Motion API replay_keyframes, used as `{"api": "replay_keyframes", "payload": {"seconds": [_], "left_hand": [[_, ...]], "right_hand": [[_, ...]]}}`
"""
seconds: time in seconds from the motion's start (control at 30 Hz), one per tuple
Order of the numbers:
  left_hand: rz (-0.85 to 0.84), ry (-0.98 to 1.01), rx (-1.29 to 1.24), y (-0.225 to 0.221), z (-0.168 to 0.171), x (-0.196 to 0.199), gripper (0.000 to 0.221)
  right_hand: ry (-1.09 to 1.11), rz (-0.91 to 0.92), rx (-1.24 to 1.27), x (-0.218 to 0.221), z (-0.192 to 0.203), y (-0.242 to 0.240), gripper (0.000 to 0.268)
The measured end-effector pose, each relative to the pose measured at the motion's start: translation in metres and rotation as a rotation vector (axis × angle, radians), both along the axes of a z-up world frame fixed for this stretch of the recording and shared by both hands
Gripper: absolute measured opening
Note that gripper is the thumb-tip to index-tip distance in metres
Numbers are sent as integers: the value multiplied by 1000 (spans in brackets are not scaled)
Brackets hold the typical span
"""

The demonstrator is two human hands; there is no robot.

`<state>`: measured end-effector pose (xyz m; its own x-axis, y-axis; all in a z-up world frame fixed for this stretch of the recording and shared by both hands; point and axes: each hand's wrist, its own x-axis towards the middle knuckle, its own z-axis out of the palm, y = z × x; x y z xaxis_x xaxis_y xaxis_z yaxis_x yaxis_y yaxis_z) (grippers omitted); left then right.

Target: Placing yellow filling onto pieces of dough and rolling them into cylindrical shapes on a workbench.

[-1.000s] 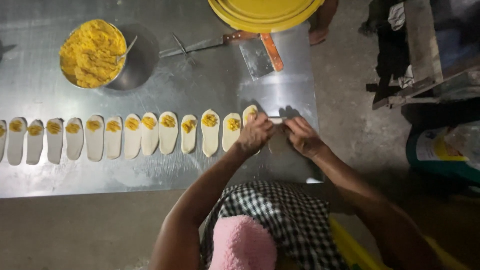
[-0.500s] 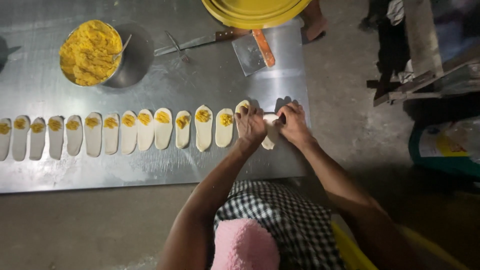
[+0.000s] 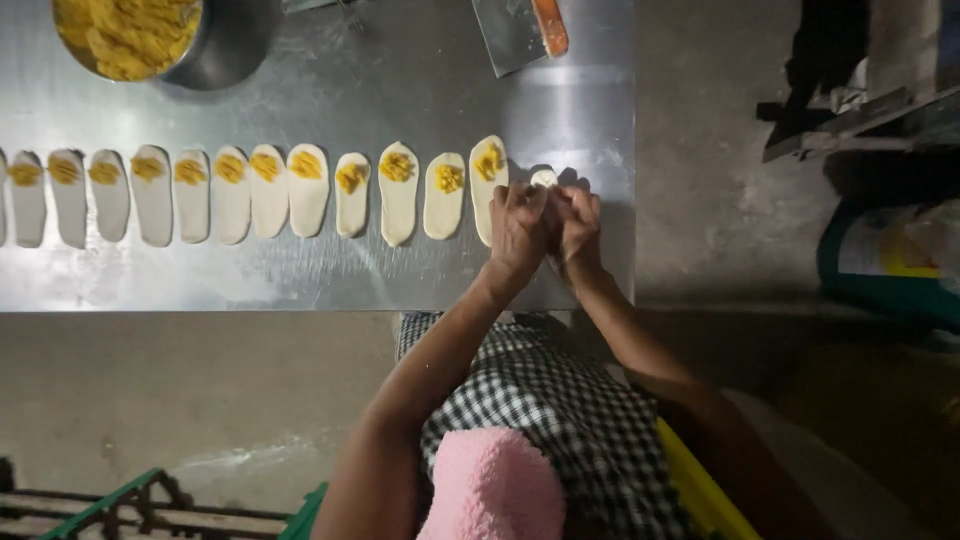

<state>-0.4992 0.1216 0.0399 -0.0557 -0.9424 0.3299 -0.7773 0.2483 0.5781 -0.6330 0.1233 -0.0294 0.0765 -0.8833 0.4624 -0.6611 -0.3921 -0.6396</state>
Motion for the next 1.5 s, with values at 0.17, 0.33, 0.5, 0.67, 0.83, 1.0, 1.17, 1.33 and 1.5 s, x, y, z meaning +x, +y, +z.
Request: {"api": "replay_keyframes", "payload": {"seconds": [0.17, 0.33, 0.5, 0.67, 0.83, 1.0, 1.17, 1.33, 1.5], "left_hand": [[-74, -221, 38, 12, 9, 26, 30], [-215, -225, 50, 37, 38, 75, 33], [-114, -59, -42, 103, -10, 180, 24], [187, -47, -124, 143, -14, 274, 23], [367, -143, -135, 148, -36, 311, 27], [584, -179, -128, 140, -30, 298, 10], [636, -188, -88, 133, -26, 298, 13], [523, -304, -197, 159, -66, 307, 26], [605, -152, -11, 140, -28, 296, 16]], "right_hand": [[221, 113, -12, -7, 62, -22, 11], [109, 57, 173, 22, 80, -85, 16], [554, -198, 104, 66, 53, -110, 18], [654, -186, -16, 72, 52, -97, 21], [622, -187, -253, 81, 53, -112, 16], [781, -187, 167, 85, 77, -96, 28], [747, -189, 168, 78, 57, -88, 44], [666, -168, -99, 80, 63, -77, 42], [812, -235, 277, 77, 57, -81, 53]]}}
